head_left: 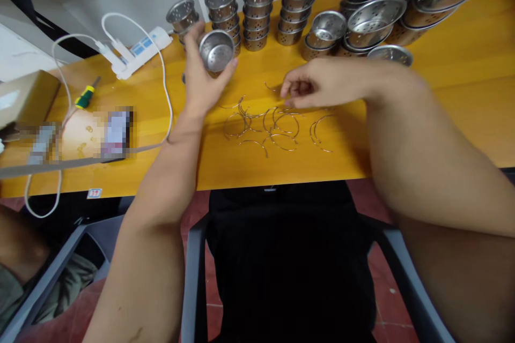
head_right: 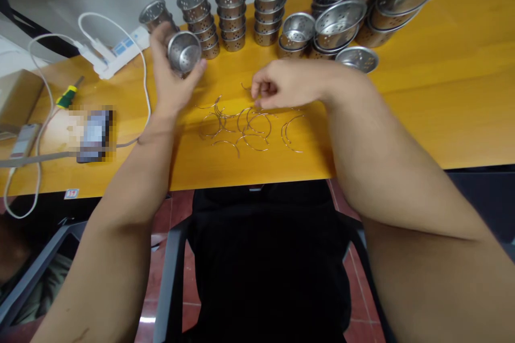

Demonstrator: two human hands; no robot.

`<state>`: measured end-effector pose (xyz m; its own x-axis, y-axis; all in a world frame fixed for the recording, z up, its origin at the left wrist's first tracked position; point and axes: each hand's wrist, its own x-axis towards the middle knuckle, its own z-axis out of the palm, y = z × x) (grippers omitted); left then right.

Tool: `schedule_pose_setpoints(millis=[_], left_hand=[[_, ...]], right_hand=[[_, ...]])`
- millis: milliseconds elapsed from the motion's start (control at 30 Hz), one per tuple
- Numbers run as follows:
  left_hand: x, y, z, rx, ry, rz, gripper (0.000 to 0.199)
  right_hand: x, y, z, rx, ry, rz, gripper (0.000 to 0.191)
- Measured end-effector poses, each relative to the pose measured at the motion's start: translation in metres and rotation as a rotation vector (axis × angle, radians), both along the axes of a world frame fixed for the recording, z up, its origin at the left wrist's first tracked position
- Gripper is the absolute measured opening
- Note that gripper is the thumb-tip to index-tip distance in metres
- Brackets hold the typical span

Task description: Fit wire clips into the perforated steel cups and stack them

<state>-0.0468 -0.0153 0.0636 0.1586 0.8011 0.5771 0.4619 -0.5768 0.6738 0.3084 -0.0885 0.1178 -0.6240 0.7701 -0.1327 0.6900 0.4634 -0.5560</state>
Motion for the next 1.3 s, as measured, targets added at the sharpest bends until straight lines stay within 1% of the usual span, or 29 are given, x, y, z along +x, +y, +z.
schedule_pose_setpoints(millis=[67, 100, 167, 233, 267, 367, 433, 500, 567, 667, 767, 833, 933, 1033, 1167, 1233, 1300], left_hand=[[0.014, -0.009, 0.001, -0.084, 0.009, -0.071, 0.110], [0.019, -0.012, 0.001, -0.106, 0.021, -0.095, 0.110], [0.025, -0.015, -0.001, -0.119, 0.046, -0.129, 0.106], [0.024, -0.013, -0.004, -0.110, 0.056, -0.147, 0.102], [0.022, -0.012, -0.005, -0.104, 0.053, -0.152, 0.100], [0.017, -0.009, -0.008, -0.103, 0.039, -0.161, 0.096], [0.015, -0.010, -0.008, -0.106, 0.035, -0.165, 0.091], [0.016, -0.013, -0.006, -0.109, 0.038, -0.162, 0.086], [0.019, -0.016, -0.005, -0.129, 0.042, -0.152, 0.082], [0.023, -0.018, -0.003, -0.178, 0.039, -0.141, 0.080], [0.025, -0.018, -0.004, -0.192, 0.029, -0.143, 0.078], [0.026, -0.018, -0.005, -0.193, 0.024, -0.140, 0.077], [0.026, -0.017, -0.006, -0.192, 0.026, -0.137, 0.080], [0.027, -0.015, -0.007, -0.185, 0.018, -0.159, 0.091], [0.029, -0.013, -0.006, -0.205, -0.002, -0.144, 0.109], [0.028, -0.013, -0.006, -0.206, -0.003, -0.124, 0.112], [0.025, -0.011, -0.009, -0.185, 0.008, -0.122, 0.111]], right_hand=[[0.012, -0.003, 0.000, -0.087, -0.063, 0.013, 0.035], [0.016, -0.003, -0.003, -0.111, -0.073, 0.029, 0.043], [0.020, -0.003, -0.010, -0.104, -0.068, 0.074, 0.059], [0.014, -0.003, -0.019, -0.070, -0.085, 0.113, 0.076], [0.009, -0.002, -0.023, -0.061, -0.105, 0.123, 0.081], [-0.006, 0.000, -0.030, -0.011, -0.127, 0.109, 0.081], [-0.011, 0.002, -0.032, 0.032, -0.102, 0.104, 0.083], [-0.013, 0.004, -0.033, 0.049, -0.071, 0.132, 0.085], [-0.015, 0.005, -0.034, 0.048, -0.043, 0.191, 0.075], [-0.024, 0.004, -0.035, 0.071, 0.000, 0.242, 0.046], [-0.039, 0.000, -0.037, 0.123, 0.039, 0.203, 0.022], [-0.047, -0.003, -0.039, 0.158, 0.034, 0.171, 0.011], [-0.053, -0.006, -0.042, 0.201, -0.007, 0.156, 0.006], [-0.053, -0.007, -0.042, 0.223, -0.026, 0.169, 0.006], [-0.049, -0.008, -0.035, 0.195, 0.037, 0.189, 0.005], [-0.048, -0.009, -0.031, 0.184, 0.068, 0.160, 0.006], [-0.046, -0.010, -0.027, 0.183, 0.082, 0.134, 0.008]])
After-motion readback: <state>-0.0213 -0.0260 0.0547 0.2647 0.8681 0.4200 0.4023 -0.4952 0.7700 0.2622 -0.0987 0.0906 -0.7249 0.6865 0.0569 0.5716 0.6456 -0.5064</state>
